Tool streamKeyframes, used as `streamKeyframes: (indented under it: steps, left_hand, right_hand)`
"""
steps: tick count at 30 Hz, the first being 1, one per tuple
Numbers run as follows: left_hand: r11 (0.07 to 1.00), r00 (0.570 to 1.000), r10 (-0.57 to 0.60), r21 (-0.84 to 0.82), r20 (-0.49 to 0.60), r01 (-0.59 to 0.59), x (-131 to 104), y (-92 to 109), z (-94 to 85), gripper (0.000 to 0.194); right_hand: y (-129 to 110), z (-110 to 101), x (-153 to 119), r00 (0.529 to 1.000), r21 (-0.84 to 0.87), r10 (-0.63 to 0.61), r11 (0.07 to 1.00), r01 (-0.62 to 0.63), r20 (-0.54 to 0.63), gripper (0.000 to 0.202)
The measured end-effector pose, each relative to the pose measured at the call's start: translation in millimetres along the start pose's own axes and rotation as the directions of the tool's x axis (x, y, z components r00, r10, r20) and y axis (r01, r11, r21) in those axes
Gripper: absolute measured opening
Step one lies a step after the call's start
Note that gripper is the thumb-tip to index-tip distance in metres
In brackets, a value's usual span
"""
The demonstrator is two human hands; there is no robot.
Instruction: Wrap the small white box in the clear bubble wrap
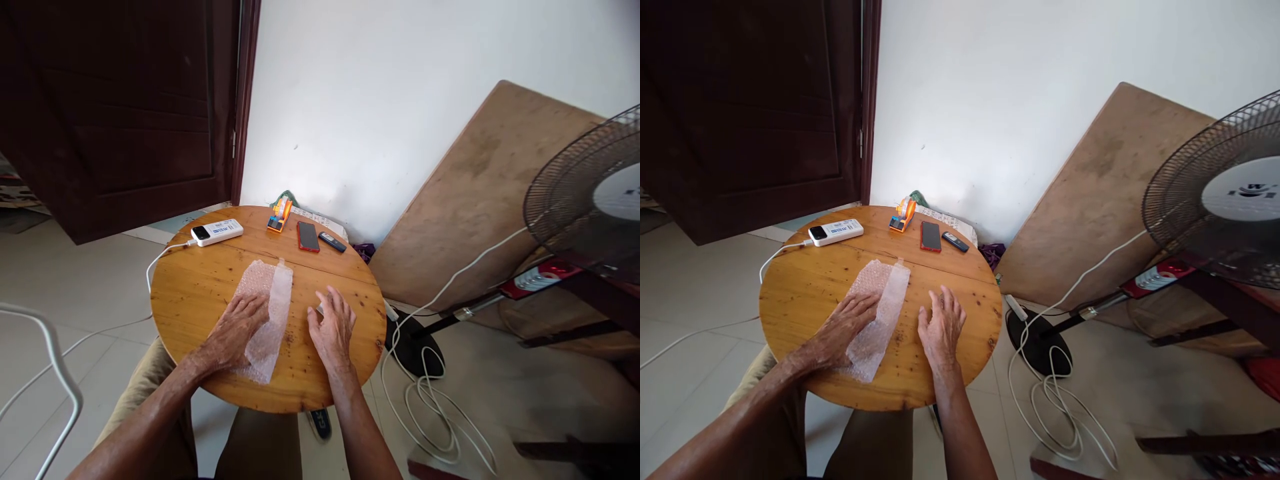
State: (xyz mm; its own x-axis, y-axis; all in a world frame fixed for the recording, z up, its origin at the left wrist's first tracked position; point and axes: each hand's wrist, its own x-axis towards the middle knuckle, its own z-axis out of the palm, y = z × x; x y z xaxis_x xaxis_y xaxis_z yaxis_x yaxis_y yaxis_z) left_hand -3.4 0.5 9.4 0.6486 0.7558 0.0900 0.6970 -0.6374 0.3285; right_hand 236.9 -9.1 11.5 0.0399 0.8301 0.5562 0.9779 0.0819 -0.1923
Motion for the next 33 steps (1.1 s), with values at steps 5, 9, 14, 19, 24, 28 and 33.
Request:
streamKeyframes:
  steps: [5,9,14,19,24,28,33]
  left_hand:
    - [1.000,1.000,-0.003,0.015,-0.008,0.003,0.1,1.0,1.1,0.096]
    - [1.000,1.000,0.004,0.021,-0.017,-0.004,0.1,-1.0,4.1,0.093]
    - [1.000,1.000,0.010,0.010,-0.024,-0.009,0.5,-1.3,5.3,0.092]
    - [1.000,1.000,0.000,-0.009,-0.022,0.000,0.6,1.8,2.8,0.094]
    - [1.000,0.999,0.021,-0.016,-0.050,-0.021,2.5,0.1,4.4,0.084]
    - [0.998,0.994,0.056,-0.012,-0.090,-0.058,3.3,-3.0,10.0,0.083]
    - [0.999,0.997,0.026,-0.020,-0.069,-0.027,1.3,-5.2,15.7,0.086]
  right_hand:
    - [9.1,2.0,1.0,0.991,-0.041,0.130,0.991,-0.131,-0.015,0.042]
    - [19.4,7.7,1.7,0.989,0.079,0.147,0.986,-0.149,0.028,0.047]
    - [16.0,2.0,5.4,0.975,0.369,0.218,0.904,-0.216,0.037,0.042]
    - [-14.8,-5.2,12.9,0.948,0.752,0.283,0.590,-0.292,0.146,0.051]
    - [-64.4,2.4,27.7,0.943,0.886,0.140,0.325,-0.331,0.301,0.043]
    - [-99.8,7.8,38.8,0.948,0.877,0.016,0.375,-0.300,0.318,0.039]
    - [-116.8,17.1,46.0,0.935,0.758,-0.123,0.625,-0.188,0.333,0.036]
